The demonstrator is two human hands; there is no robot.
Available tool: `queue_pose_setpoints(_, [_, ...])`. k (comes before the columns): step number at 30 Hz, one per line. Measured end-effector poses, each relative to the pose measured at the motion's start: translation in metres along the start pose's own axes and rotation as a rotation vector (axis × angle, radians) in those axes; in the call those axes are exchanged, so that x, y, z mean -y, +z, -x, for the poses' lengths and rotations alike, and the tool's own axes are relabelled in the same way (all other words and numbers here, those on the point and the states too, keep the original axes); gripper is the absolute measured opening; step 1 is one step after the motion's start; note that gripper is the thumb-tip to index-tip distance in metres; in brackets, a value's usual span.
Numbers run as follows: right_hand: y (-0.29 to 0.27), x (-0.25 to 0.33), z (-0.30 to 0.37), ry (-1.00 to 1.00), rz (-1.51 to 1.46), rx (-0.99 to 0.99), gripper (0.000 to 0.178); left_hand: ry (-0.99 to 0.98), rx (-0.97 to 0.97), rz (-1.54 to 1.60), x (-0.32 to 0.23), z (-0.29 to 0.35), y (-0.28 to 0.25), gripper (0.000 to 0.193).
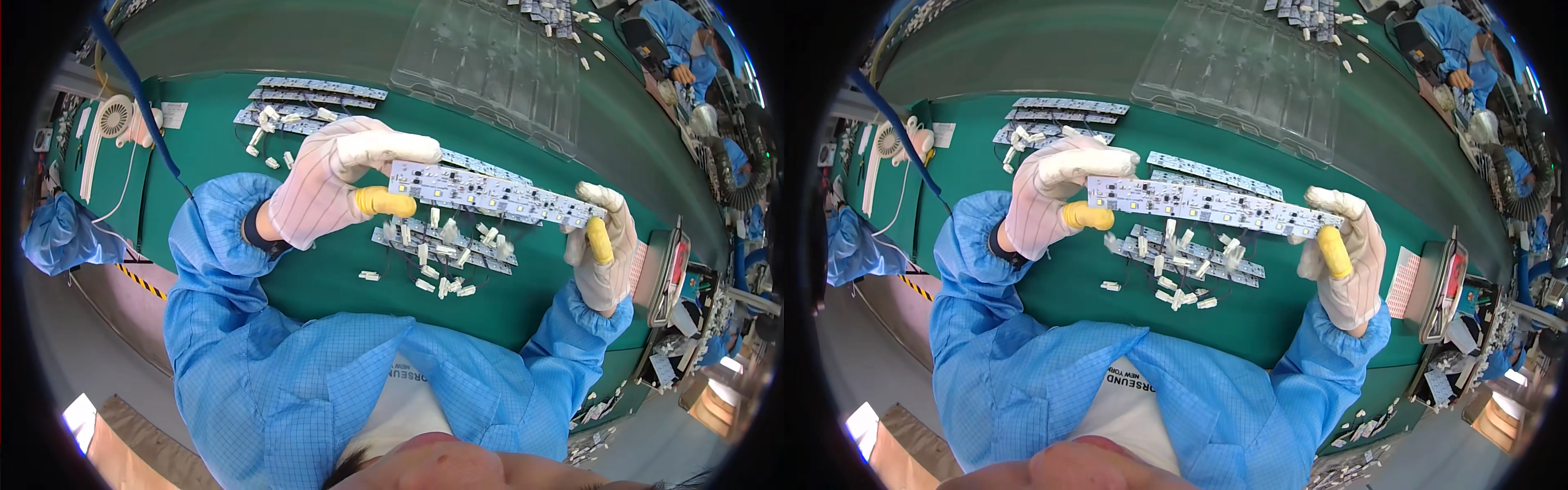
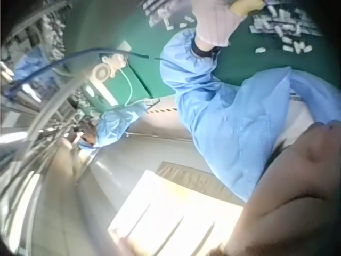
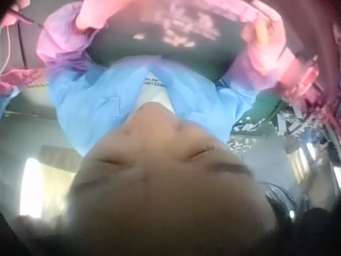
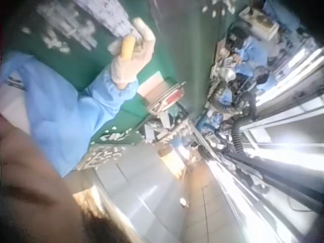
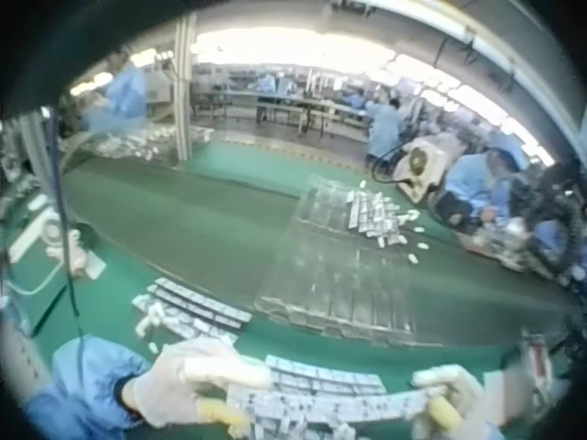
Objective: Manually assembling electronic components and plastic caps onto a circuit board at an assembly station.
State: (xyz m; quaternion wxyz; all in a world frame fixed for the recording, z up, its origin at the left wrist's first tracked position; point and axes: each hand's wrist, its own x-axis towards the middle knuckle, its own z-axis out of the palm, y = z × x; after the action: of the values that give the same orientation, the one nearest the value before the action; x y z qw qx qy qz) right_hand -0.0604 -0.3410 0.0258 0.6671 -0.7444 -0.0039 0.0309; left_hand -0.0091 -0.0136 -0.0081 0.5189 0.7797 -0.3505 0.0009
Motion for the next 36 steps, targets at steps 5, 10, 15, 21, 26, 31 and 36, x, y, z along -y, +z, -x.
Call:
queue_pose_setpoints(5, [0.001,-0.001,0.001,-0.061,-0.034,0.005,0.035,0.0,0.001,-0.019,-0.004,-0.001,-0.004,0.056])
queue_pose_setpoints(10, [0.003,-0.001,0.0,-0.057,-0.039,0.011,0.042,0.051,-0.183,0.007,-0.003,-0.002,0.005,0.051])
queue_pose_setpoints(15, [-0.005,0.0,0.003,-0.036,-0.097,0.103,0.047,0.078,-0.158,-0.085,0.002,-0.004,0.001,0.048])
queue_pose_setpoints(21, [-0.002,0.002,0.004,-0.003,-0.039,0.018,0.048,0.061,-0.087,0.057,-0.002,-0.003,-0.004,0.051])
queue_pose_setpoints(26, [-0.003,0.004,0.005,0.032,-0.048,0.054,0.048,-0.067,-0.183,0.482,0.005,0.0,0.012,0.046])
queue_pose_setpoints(31, [-0.007,0.004,0.006,-0.001,0.082,0.083,0.062,-0.208,-0.116,0.657,0.008,0.003,0.016,0.044])
queue_pose_setpoints(36, [-0.069,-0.078,0.015,-0.026,1.152,-0.23,0.094,-0.265,-0.114,0.629,-0.001,0.002,0.013,0.043])
